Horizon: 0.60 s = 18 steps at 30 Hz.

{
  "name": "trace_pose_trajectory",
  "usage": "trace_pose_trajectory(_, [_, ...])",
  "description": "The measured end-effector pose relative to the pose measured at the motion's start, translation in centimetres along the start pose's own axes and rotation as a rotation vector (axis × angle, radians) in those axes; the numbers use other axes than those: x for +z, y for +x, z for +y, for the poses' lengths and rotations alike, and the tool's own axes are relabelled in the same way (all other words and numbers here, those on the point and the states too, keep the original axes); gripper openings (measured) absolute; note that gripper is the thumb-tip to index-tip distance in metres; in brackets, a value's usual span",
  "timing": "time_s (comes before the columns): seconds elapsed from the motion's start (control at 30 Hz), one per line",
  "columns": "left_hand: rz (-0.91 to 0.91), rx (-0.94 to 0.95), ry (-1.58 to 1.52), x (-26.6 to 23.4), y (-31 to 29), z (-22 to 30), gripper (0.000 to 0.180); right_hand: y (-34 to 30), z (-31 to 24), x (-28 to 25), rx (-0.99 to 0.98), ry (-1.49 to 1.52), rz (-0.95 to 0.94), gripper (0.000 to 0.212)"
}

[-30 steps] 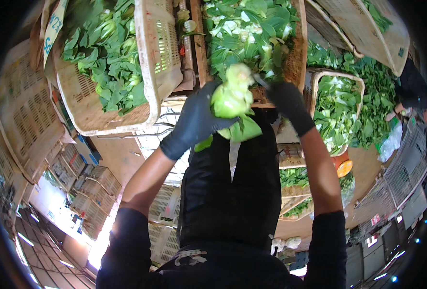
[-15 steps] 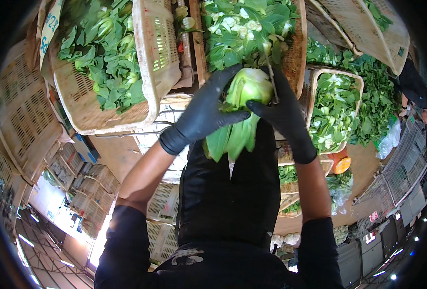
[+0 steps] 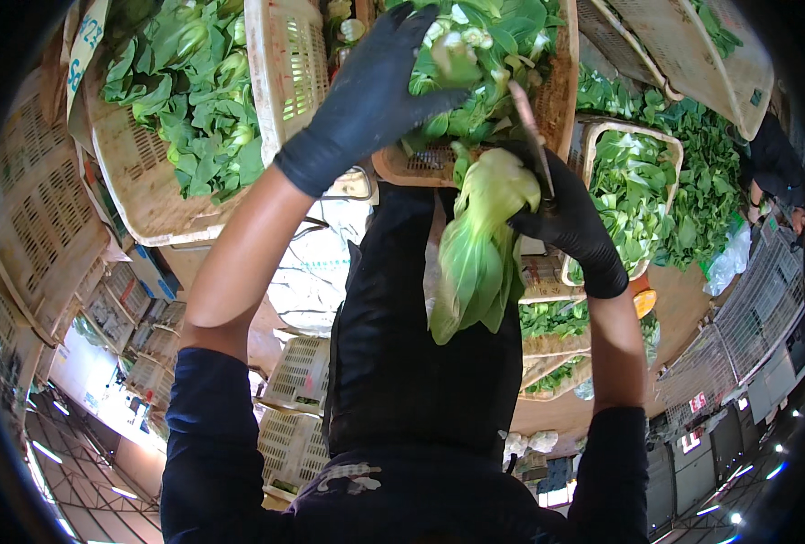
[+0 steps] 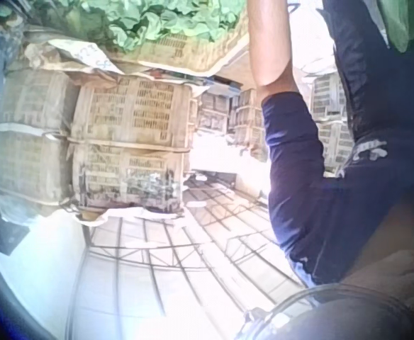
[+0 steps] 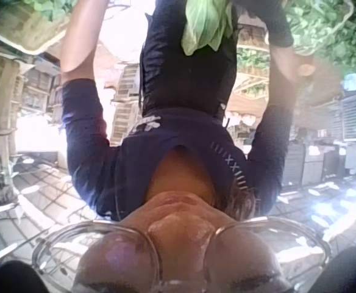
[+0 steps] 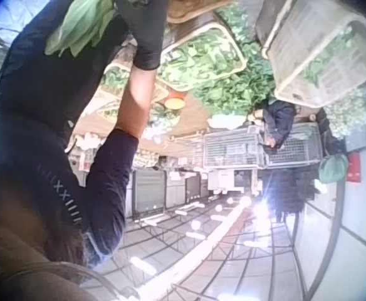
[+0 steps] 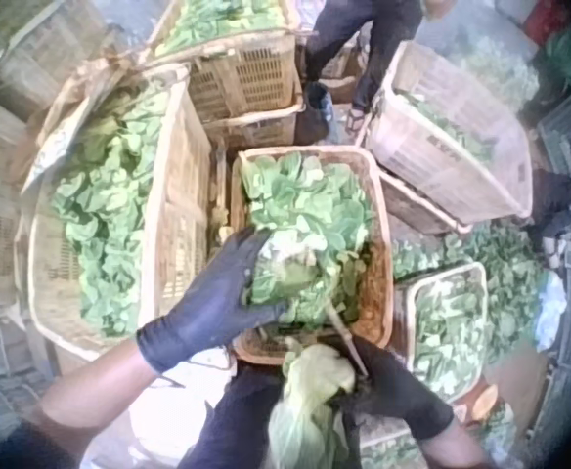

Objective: The person trims the roots and outer leaves of green vegetables using a knife, then places the processed vegetables into a nearby basket.

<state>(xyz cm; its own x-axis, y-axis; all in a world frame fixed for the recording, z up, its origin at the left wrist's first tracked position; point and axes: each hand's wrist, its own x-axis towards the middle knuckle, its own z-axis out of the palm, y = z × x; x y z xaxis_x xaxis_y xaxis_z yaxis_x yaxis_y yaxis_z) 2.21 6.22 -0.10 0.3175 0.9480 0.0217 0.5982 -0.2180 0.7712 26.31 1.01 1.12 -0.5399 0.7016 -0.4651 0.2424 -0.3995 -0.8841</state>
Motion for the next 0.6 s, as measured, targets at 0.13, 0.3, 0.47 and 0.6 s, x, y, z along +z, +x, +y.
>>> trace_pose_trajectory(0.13, [-0.419, -0.222, -0.241, 2.3, -3.5, 2.6, 0.081, 0.7, 0.5, 1.5, -0.004, 0.058, 0.282, 0.062])
trace_pose_trajectory(0.3, [-0.255, -0.233, -0.151, 3.8, -5.2, 2.6, 0.073, 1.3, 0.8, 1.9, -0.025, -0.146, 0.230, 0.061])
trace_pose_trajectory(0.47, [-0.304, -0.328, -0.609, 2.6, -4.9, 0.7, 0.071, 1.6, 0.1, -0.3, -0.085, -0.223, 0.146, 0.057])
trace_pose_trajectory(0.6, [-0.382, -0.507, -1.165, 1.7, -5.1, -0.4, 0.062, 2.5, -1.6, -1.9, 0.084, 0.118, 0.032, 0.047])
